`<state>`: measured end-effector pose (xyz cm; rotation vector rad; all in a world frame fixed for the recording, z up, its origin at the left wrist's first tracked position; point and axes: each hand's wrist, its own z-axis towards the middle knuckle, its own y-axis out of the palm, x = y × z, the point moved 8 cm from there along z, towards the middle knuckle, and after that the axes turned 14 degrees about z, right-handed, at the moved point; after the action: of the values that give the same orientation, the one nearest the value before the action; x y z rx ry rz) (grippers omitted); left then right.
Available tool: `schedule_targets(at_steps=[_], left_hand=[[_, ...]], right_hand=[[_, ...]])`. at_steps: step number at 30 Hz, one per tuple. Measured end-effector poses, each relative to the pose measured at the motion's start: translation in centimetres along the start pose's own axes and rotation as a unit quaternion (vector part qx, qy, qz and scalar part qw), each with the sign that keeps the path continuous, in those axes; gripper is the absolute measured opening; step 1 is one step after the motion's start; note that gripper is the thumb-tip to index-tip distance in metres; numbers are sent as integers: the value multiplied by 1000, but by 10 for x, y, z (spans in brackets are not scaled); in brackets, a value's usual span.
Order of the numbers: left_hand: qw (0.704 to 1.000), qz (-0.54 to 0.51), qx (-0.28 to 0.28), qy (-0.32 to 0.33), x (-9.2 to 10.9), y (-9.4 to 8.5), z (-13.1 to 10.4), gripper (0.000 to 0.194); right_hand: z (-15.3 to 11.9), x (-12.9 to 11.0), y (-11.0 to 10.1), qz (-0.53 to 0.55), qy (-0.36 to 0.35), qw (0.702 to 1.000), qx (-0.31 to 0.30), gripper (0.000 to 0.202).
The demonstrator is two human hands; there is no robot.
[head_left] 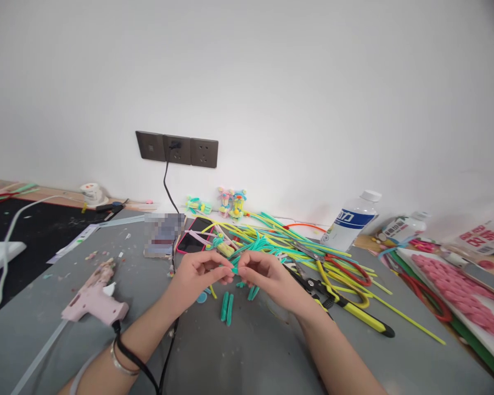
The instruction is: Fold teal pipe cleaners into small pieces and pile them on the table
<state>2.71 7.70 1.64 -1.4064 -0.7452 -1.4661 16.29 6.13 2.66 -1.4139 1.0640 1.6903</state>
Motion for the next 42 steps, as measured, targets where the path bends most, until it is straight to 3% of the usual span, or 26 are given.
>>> schedule_targets(at_steps=[4, 10, 14, 18, 23, 28, 31, 36, 42], left_hand=[[999, -22, -25, -41, -10, 6, 1, 16], [998, -31, 15, -53, -9, 0, 2, 27], [998, -29, -12, -57, -10, 6, 1, 30], [998, 29, -44, -39, -9, 9, 0, 31], [995, 98, -5, -16, -3, -2, 3, 42], [993, 116, -9, -9, -2, 0, 2, 38], [991, 126, -35, -6, -1, 6, 0, 32], [984, 161, -71, -8, 1, 14, -2, 19], [980, 195, -5, 26, 6, 5, 0, 12]], right_hand=[[-1, 10, -9, 43, 64, 997, -18, 34], [2, 11, -16, 166, 35, 985, 37, 30], [4, 13, -14, 166, 18, 984, 64, 27], [2, 15, -27, 145, 40, 986, 74, 29], [-7, 34, -27, 80, 181, 980, -6, 31], [-14, 49, -10, 65, 246, 963, -91, 29], [-11, 44, -8, 59, 220, 970, -86, 27], [-1, 18, -21, 69, 97, 993, -3, 26], [4, 12, -23, 79, 39, 995, 40, 28]])
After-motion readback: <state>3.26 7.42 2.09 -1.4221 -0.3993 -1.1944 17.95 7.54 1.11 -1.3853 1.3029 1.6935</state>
